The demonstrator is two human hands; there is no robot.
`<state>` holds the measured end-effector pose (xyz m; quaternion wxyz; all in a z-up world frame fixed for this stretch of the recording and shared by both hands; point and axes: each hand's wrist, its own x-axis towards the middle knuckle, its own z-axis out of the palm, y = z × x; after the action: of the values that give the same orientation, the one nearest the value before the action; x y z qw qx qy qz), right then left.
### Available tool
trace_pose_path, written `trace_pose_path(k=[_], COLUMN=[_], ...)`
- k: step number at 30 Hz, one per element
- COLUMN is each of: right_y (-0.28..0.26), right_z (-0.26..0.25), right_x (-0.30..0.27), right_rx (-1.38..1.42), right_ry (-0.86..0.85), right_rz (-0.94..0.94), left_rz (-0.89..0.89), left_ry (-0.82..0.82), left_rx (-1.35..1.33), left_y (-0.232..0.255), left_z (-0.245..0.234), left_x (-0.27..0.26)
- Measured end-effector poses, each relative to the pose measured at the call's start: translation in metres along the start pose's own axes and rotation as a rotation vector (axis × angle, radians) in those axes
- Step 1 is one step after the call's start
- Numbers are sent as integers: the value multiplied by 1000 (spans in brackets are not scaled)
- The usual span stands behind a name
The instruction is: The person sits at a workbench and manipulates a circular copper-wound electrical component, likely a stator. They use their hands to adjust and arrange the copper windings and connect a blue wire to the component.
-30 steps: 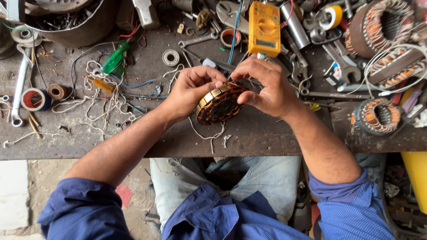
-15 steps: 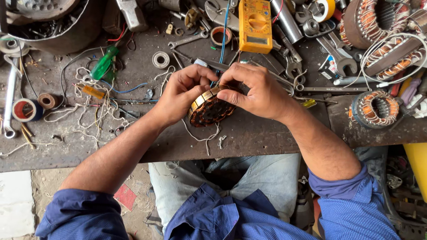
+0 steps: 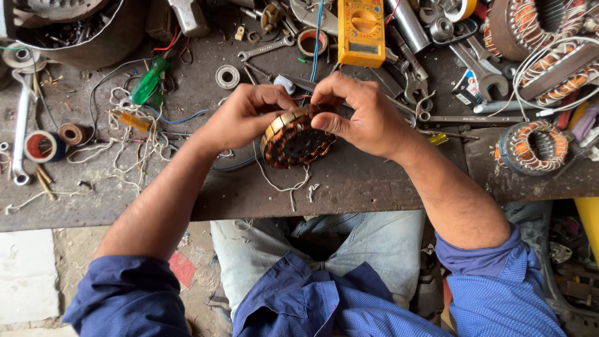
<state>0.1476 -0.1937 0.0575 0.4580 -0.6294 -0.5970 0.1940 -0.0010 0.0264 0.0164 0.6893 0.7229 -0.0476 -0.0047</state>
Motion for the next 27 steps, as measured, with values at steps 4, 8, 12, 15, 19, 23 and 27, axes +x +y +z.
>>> trace_pose_path(k=[4, 8, 12, 15, 19, 23, 27], right_y=[-2, -10, -19, -22, -23, -20, -17], right_z=[2, 2, 3, 4, 7, 8, 6], right_x=[2, 4, 5, 8, 4, 6, 3], right_rx=[-66, -228, -308, -519, -648, -633, -645], right_ry=[27, 36, 66, 133, 120, 109, 85], right_rz=[-49, -149, -158, -331, -398, -413, -411], left_rz=[29, 66, 52, 65, 109, 50, 65], left_ry=[-85, -57, -27, -6, 13, 28, 16], left_rx=[117, 104, 16, -15, 12, -91, -94], left_y=[8, 6, 1, -3, -10, -12, -10], left_z=[-7, -5, 0, 0, 2, 1, 1], left_x=[0, -3, -2, 0, 3, 0, 1])
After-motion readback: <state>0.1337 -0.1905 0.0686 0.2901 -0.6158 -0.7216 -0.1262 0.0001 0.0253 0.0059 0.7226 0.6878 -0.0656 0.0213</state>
